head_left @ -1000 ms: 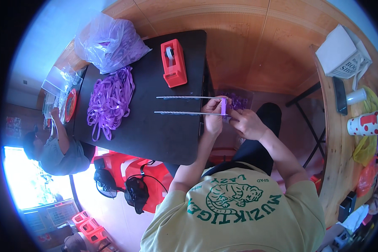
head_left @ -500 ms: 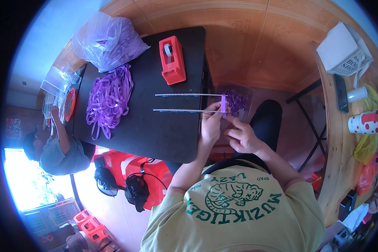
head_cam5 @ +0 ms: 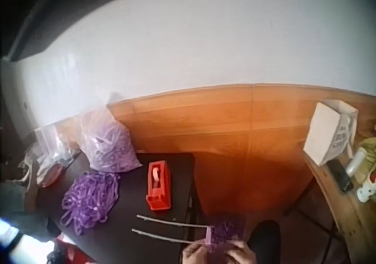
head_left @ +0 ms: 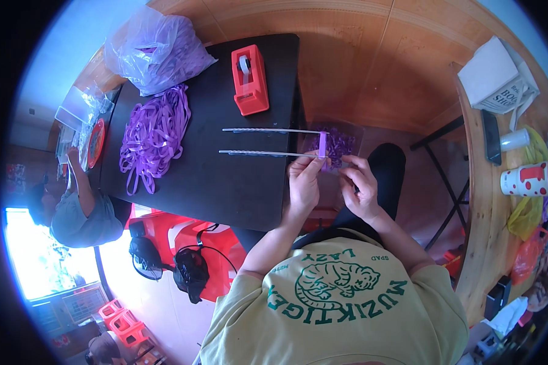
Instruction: Looping purple ribbons onto a metal wire frame jig to create decorative elements.
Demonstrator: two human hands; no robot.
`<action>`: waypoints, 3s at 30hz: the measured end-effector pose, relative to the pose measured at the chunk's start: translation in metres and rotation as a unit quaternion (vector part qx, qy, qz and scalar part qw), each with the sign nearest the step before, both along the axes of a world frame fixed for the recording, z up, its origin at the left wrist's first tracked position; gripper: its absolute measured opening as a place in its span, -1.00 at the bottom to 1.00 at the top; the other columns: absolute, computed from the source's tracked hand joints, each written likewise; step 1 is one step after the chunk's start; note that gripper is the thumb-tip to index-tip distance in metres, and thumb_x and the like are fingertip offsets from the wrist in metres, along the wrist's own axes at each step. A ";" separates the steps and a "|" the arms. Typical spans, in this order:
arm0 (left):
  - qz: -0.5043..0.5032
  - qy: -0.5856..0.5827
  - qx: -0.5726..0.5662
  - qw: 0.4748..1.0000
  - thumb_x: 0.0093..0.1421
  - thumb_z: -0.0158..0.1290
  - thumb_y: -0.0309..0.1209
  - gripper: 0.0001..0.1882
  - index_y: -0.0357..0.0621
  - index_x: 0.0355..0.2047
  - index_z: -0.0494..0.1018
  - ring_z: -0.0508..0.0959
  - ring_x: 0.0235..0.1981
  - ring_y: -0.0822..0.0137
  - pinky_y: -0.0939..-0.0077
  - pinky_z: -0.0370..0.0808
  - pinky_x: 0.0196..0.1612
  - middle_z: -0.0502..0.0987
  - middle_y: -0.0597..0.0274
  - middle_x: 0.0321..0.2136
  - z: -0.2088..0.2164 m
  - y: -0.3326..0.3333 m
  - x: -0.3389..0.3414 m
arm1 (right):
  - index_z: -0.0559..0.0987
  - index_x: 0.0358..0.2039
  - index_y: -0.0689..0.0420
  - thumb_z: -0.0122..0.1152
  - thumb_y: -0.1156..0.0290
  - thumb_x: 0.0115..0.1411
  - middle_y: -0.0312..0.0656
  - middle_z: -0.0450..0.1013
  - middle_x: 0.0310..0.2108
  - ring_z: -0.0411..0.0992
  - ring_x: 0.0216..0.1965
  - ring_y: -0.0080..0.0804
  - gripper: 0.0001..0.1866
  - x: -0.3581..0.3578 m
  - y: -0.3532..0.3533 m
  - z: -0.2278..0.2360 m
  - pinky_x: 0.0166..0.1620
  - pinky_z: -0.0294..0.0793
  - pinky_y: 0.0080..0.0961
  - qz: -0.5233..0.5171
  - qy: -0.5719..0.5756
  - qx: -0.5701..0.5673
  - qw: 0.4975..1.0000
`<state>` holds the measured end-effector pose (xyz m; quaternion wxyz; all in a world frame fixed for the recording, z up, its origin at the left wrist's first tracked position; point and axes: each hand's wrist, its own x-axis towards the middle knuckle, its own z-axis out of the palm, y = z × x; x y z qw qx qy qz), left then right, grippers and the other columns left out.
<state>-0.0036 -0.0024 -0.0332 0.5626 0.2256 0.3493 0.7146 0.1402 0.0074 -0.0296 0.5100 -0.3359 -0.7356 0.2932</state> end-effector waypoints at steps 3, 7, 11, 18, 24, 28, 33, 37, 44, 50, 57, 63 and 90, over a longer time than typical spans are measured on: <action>0.014 0.009 -0.013 1.000 0.16 0.03 -0.57 -0.88 -0.32 -0.31 0.52 0.50 -0.36 0.41 0.58 0.37 -0.21 0.55 0.16 -0.44 0.003 -0.002 0.002 | 0.50 -0.35 0.30 0.13 0.76 -0.09 0.00 0.37 -0.16 0.46 -0.39 -0.29 -0.77 -0.001 -0.001 0.001 -0.36 0.44 -0.52 0.020 -0.004 -0.007 1.000; 0.034 0.031 -0.042 0.998 0.16 0.05 -0.55 -0.93 -0.29 -0.37 0.52 0.49 -0.41 0.47 0.66 0.36 -0.27 0.55 0.20 -0.47 0.011 -0.009 0.002 | 0.49 -0.36 0.30 0.14 0.76 -0.09 0.00 0.38 -0.17 0.47 -0.38 -0.27 -0.77 -0.002 -0.004 0.004 -0.36 0.44 -0.52 0.026 -0.011 -0.018 0.999; 0.020 0.051 -0.085 0.995 0.16 0.06 -0.53 -0.95 -0.24 -0.42 0.50 0.50 -0.44 0.49 0.67 0.36 -0.34 0.54 0.25 -0.49 0.025 -0.015 0.001 | 0.49 -0.34 0.29 0.13 0.76 -0.08 0.00 0.38 -0.17 0.47 -0.37 -0.25 -0.76 -0.001 -0.005 0.007 -0.37 0.45 -0.53 0.023 -0.016 -0.024 0.999; 0.000 0.022 -0.108 0.994 0.18 0.04 -0.49 -0.94 -0.20 -0.41 0.48 0.52 -0.44 0.46 0.64 0.37 -0.36 0.53 0.27 -0.49 0.031 -0.016 -0.001 | 0.49 -0.32 0.29 0.11 0.77 -0.07 0.00 0.38 -0.17 0.48 -0.36 -0.25 -0.75 0.002 -0.002 0.009 -0.36 0.47 -0.55 0.025 -0.028 -0.016 0.999; 0.003 -0.033 -0.145 0.989 0.24 -0.02 -0.32 -0.80 -0.17 -0.44 0.47 0.51 -0.47 0.42 0.56 0.36 -0.38 0.51 0.29 -0.52 0.043 -0.012 -0.002 | 0.49 -0.32 0.29 0.08 0.80 -0.06 -0.02 0.37 -0.16 0.48 -0.36 -0.31 -0.74 0.002 0.005 0.011 -0.36 0.47 -0.59 0.018 -0.022 -0.010 1.000; 0.012 -0.042 -0.160 0.986 0.23 0.00 -0.29 -0.79 -0.13 -0.46 0.48 0.51 -0.49 0.43 0.58 0.35 -0.40 0.50 0.32 -0.55 0.043 -0.013 -0.004 | 0.49 -0.31 0.30 0.08 0.79 -0.03 -0.07 0.38 -0.17 0.45 -0.39 -0.45 -0.76 0.002 0.016 0.024 -0.40 0.42 -0.67 0.012 -0.026 -0.023 0.999; 0.023 -0.030 -0.130 0.991 0.16 0.12 -0.39 -0.85 -0.12 -0.53 0.50 0.49 -0.54 0.52 0.70 0.31 -0.48 0.52 0.35 -0.59 0.038 -0.011 0.002 | 0.52 -0.29 0.30 0.10 0.68 0.11 -0.25 0.44 -0.31 0.40 -0.38 -0.66 -0.87 -0.011 0.064 0.045 -0.32 0.37 -0.74 0.052 0.025 -0.139 0.989; 0.019 -0.036 -0.130 0.991 0.12 0.17 -0.39 -0.85 -0.13 -0.55 0.50 0.47 -0.55 0.54 0.69 0.29 -0.47 0.51 0.35 -0.61 0.039 -0.012 0.002 | 0.58 -0.30 0.19 0.13 0.44 0.19 -0.35 0.50 -0.42 0.42 -0.44 -0.69 -0.87 -0.066 0.100 0.094 -0.42 0.29 -0.78 0.119 0.041 -0.273 0.954; 0.018 -0.046 -0.136 0.989 0.13 0.12 -0.37 -0.84 -0.14 -0.55 0.50 0.41 -0.58 0.55 0.66 0.27 -0.44 0.49 0.34 -0.62 0.041 -0.011 0.001 | 0.60 -0.40 0.07 0.21 0.28 0.12 -0.38 0.49 -0.42 0.37 -0.48 -0.68 -0.85 -0.156 0.150 0.111 -0.42 0.24 -0.68 0.108 -0.016 -0.367 0.924; 0.025 -0.067 -0.136 0.988 0.14 0.09 -0.40 -0.82 -0.18 -0.58 0.50 0.39 -0.60 0.56 0.66 0.27 -0.46 0.49 0.33 -0.64 0.042 -0.013 0.001 | 0.55 -0.51 0.09 0.31 0.24 0.04 -0.32 0.45 -0.49 0.31 -0.44 -0.62 -0.80 -0.182 0.139 0.116 -0.39 0.20 -0.52 0.080 -0.020 -0.386 0.919; 0.033 -0.082 -0.124 0.988 0.14 0.08 -0.40 -0.81 -0.21 -0.57 0.50 0.37 -0.62 0.58 0.69 0.25 -0.50 0.49 0.33 -0.63 0.044 -0.013 0.002 | 0.54 -0.48 0.06 0.27 0.33 0.05 -0.18 0.46 -0.35 0.28 -0.11 -0.41 -0.88 -0.198 0.129 0.122 -0.02 0.09 -0.19 0.045 0.022 -0.424 0.904; 0.035 -0.083 -0.122 0.988 0.15 0.02 -0.43 -0.81 -0.24 -0.57 0.50 0.36 -0.62 0.58 0.68 0.25 -0.51 0.48 0.33 -0.64 0.045 -0.013 0.002 | 0.54 -0.45 -0.02 0.26 0.33 0.06 -0.30 0.47 -0.29 0.25 -0.03 -0.42 -0.93 -0.200 0.111 0.147 0.03 0.00 -0.10 0.047 0.104 -0.449 0.886; 0.048 -0.155 -0.121 0.979 0.19 -0.08 -0.48 -0.81 -0.32 -0.45 0.51 0.48 -0.57 0.50 0.63 0.34 -0.53 0.55 0.23 -0.53 0.046 -0.014 0.002 | 0.56 -0.55 0.35 0.26 0.59 0.05 -0.27 0.35 -0.29 0.34 -0.36 -0.58 -0.90 -0.181 0.094 0.076 -0.24 0.33 -0.61 0.031 0.063 -0.277 0.958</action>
